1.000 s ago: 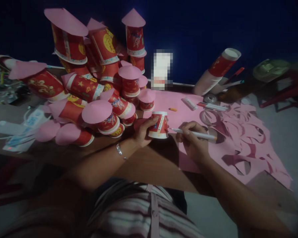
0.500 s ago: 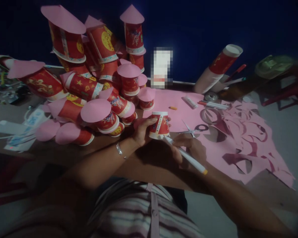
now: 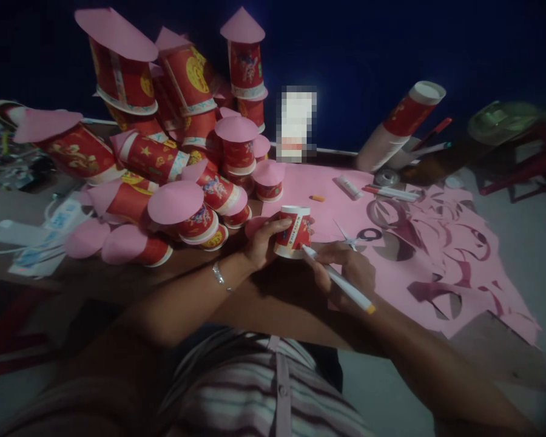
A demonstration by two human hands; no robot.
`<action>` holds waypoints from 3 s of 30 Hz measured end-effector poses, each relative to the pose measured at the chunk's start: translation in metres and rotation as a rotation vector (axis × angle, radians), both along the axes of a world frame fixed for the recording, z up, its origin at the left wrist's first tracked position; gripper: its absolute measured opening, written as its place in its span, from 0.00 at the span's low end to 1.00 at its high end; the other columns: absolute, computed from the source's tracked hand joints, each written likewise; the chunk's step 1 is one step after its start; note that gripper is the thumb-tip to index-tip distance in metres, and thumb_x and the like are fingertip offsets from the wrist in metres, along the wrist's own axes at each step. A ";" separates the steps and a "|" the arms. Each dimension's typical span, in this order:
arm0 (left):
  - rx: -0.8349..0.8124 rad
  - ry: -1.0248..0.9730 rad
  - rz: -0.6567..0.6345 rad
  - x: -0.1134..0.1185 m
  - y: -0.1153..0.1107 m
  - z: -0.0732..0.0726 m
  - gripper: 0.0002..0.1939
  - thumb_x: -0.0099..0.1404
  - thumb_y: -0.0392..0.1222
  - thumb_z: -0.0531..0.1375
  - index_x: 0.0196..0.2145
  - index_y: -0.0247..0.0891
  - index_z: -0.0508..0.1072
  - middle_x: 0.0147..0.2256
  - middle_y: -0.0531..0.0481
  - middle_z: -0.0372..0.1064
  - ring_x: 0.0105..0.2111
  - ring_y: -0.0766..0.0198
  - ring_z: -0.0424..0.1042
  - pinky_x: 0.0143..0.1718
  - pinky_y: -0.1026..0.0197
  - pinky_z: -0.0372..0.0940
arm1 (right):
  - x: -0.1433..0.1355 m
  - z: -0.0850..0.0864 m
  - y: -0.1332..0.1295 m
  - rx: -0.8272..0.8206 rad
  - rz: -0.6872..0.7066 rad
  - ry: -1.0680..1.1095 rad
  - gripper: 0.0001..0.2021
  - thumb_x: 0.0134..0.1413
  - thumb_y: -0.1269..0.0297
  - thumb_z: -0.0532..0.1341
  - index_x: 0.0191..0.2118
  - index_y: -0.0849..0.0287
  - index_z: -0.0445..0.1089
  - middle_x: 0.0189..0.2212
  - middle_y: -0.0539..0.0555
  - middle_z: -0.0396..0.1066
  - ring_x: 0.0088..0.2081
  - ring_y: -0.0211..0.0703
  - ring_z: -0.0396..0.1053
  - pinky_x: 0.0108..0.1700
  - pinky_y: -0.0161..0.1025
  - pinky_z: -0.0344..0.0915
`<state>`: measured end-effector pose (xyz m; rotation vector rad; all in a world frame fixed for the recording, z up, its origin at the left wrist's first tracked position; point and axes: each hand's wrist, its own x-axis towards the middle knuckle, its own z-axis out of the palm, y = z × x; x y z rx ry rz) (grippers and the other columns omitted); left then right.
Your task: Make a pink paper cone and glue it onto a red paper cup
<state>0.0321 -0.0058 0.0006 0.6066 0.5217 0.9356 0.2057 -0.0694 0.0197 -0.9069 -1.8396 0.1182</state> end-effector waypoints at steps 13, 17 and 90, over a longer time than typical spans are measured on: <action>0.007 0.014 -0.031 0.000 -0.001 0.000 0.22 0.58 0.48 0.66 0.46 0.30 0.77 0.41 0.37 0.80 0.46 0.46 0.79 0.48 0.49 0.73 | 0.000 0.000 0.001 -0.015 0.014 -0.064 0.06 0.60 0.68 0.64 0.41 0.51 0.68 0.30 0.49 0.79 0.29 0.41 0.78 0.30 0.36 0.73; 0.003 0.017 -0.015 0.000 0.000 0.000 0.23 0.57 0.47 0.66 0.47 0.30 0.76 0.42 0.36 0.80 0.47 0.45 0.78 0.48 0.48 0.73 | 0.000 0.002 0.001 -0.025 0.020 -0.072 0.05 0.60 0.67 0.64 0.39 0.51 0.68 0.30 0.49 0.78 0.29 0.40 0.77 0.30 0.36 0.72; 0.093 0.212 0.081 0.002 -0.002 -0.012 0.23 0.56 0.48 0.72 0.44 0.34 0.73 0.38 0.47 0.76 0.39 0.59 0.75 0.43 0.56 0.68 | -0.003 0.004 -0.002 0.066 0.043 -0.205 0.07 0.54 0.76 0.62 0.34 0.55 0.68 0.23 0.46 0.72 0.25 0.36 0.71 0.29 0.34 0.66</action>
